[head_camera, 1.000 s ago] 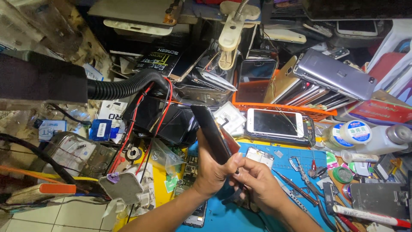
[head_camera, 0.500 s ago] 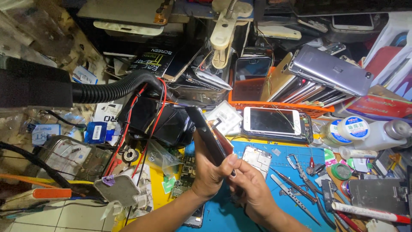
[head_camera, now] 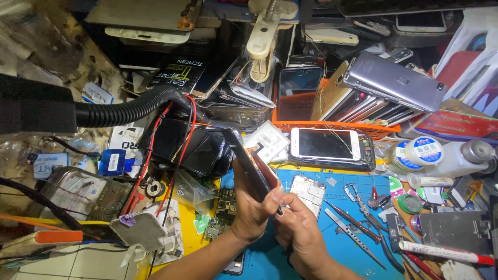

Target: Repairing a smartphone by disassembling its components on a workbench.

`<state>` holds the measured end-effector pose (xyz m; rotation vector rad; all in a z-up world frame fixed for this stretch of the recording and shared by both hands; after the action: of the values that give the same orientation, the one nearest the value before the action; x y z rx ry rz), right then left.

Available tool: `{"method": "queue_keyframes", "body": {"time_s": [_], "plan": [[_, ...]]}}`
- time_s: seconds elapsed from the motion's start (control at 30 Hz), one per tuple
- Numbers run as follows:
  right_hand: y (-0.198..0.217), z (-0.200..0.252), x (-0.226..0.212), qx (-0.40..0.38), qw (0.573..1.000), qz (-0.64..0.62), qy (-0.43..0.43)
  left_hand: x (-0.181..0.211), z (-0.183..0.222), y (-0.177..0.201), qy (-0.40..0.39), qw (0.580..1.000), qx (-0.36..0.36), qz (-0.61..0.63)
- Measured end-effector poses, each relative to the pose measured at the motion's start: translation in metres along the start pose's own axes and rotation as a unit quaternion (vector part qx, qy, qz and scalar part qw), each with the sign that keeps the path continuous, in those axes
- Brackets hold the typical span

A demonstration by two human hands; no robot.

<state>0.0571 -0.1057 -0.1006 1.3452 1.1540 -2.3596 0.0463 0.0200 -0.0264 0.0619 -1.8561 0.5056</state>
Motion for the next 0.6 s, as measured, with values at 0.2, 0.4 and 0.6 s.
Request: {"method": "queue_keyframes", "body": {"time_s": [0.2, 0.4, 0.6], "plan": [[-0.001, -0.001, 0.002, 0.006, 1.0, -0.019, 0.019, -0.007, -0.002, 0.003, -0.004, 0.999, 0.007, 0.031], [0.029, 0.007, -0.066, 0.026, 0.961, 0.179, 0.21, 0.003, -0.019, -0.01, 0.028, 0.938, -0.262, 0.225], [0.028, 0.009, -0.135, 0.052, 0.864, 0.429, 0.258, -0.022, 0.015, -0.043, 0.231, 0.759, -0.387, 0.47]]}}
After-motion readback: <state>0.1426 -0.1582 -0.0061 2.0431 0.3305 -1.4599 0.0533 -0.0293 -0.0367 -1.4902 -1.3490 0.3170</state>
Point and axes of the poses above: each hand's wrist, its own z-axis away from the middle knuckle, its own y-axis out of the back of the hand, x = y × z, the point moved 7 cm from there along -z, towards the middle knuckle, and after that the axes turned 13 degrees about -x, right-handed, at the moved point
